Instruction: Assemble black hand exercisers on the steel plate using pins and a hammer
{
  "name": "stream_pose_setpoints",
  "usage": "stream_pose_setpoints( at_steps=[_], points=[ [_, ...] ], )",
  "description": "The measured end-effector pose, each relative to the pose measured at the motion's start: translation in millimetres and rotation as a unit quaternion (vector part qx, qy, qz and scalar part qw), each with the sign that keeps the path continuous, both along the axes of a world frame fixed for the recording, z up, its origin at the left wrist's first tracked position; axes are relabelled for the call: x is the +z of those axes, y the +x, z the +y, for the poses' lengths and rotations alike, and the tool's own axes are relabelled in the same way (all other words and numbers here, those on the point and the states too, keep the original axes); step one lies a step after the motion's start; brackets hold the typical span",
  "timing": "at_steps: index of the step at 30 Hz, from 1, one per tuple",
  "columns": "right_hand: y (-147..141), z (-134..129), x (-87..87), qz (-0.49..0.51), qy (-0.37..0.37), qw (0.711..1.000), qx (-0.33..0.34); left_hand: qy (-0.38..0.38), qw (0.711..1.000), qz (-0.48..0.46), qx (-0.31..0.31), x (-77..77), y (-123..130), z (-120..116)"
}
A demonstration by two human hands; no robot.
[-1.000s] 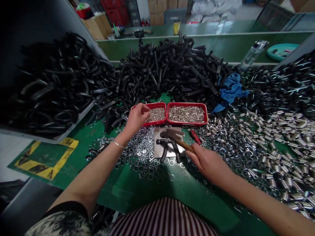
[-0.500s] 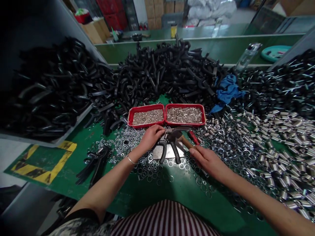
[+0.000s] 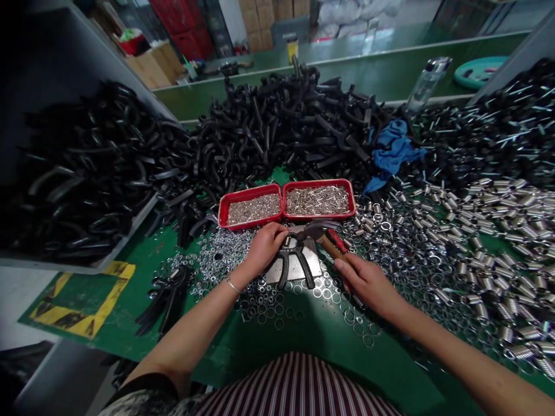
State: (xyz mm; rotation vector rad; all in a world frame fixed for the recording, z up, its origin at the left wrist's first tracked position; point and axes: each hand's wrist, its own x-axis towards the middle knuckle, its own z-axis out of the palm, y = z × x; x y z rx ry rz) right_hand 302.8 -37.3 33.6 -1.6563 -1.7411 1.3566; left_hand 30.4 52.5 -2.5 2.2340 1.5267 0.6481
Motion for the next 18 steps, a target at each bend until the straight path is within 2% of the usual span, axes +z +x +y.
stream_pose_setpoints(
  at_steps=[3,5,10,14,18],
  points=[
    [-0.4,-0.3,5.0,0.008,-0.016,1.000,0.003,0.088,0.984,0.130,-0.079,-0.3,-2.4,-2.0],
    [0.8,1.3,8.6,0.021,-0.028,0.999,0.006,0.120,0.968,0.179,-0.129,1.3,-4.5,-0.4],
    [5.3,10.6,18.5,-0.032,0.019,0.998,0.041,0.112,0.949,0.215,-0.204,13.4,-5.6,10.2],
    [1.9,15.1,22.1,-0.046,0.028,0.998,0.036,0.115,0.936,0.245,-0.224,17.6,-4.7,16.2],
    [-6.0,19.8,28.7,-0.038,0.002,0.999,0.035,0.104,0.951,0.212,-0.201,12.0,-6.1,16.0]
  ],
)
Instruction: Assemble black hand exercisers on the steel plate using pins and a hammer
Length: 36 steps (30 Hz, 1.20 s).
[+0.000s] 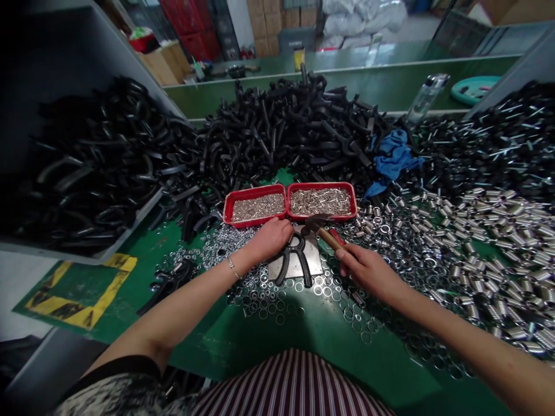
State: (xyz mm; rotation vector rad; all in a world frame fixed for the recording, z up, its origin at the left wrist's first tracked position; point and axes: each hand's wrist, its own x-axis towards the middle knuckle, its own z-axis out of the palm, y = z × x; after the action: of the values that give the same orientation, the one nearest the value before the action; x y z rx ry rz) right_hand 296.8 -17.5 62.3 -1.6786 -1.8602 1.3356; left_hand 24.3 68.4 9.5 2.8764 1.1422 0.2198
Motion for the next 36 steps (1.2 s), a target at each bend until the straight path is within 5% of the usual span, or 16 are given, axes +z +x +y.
stream_pose_setpoints(
  at_steps=[6,8,13,15,19,23,28,32,34,36],
  points=[
    [-6.3,8.1,36.4,-0.060,0.136,0.988,0.036,-0.010,0.975,-0.155,0.158,0.1,-8.9,-34.2],
    [-9.2,10.6,41.3,-0.070,0.192,0.978,0.034,0.000,0.971,-0.169,0.168,1.6,-10.9,-54.1],
    [-19.7,27.8,18.7,-0.162,0.191,0.962,0.110,-0.013,0.993,-0.098,0.061,-4.6,-7.5,-86.5],
    [-22.3,35.5,10.1,-0.176,0.154,0.961,0.151,-0.011,0.993,-0.094,0.065,-7.9,-5.0,-87.9],
    [-23.6,42.6,8.1,-0.159,0.176,0.964,0.119,-0.012,0.991,-0.107,0.078,-7.3,-1.9,-85.1],
    [-20.1,39.1,14.0,-0.177,0.155,0.961,0.146,-0.017,0.984,-0.121,0.131,-1.9,-1.2,-93.2],
    [-12.4,17.7,8.6,-0.168,0.172,0.957,0.163,0.005,0.956,-0.086,0.282,-2.1,7.0,-110.9],
    [-4.4,13.6,-6.3,-0.133,0.108,0.970,0.170,-0.074,0.954,-0.046,0.286,-1.2,14.2,-109.0],
    [6.0,16.3,-9.7,-0.078,0.076,0.981,0.158,-0.093,0.953,-0.048,0.283,7.4,1.8,-110.7],
    [24.1,18.0,-9.1,-0.049,0.134,0.984,0.110,-0.086,0.947,-0.063,0.303,22.7,-27.7,-121.1]
  ],
)
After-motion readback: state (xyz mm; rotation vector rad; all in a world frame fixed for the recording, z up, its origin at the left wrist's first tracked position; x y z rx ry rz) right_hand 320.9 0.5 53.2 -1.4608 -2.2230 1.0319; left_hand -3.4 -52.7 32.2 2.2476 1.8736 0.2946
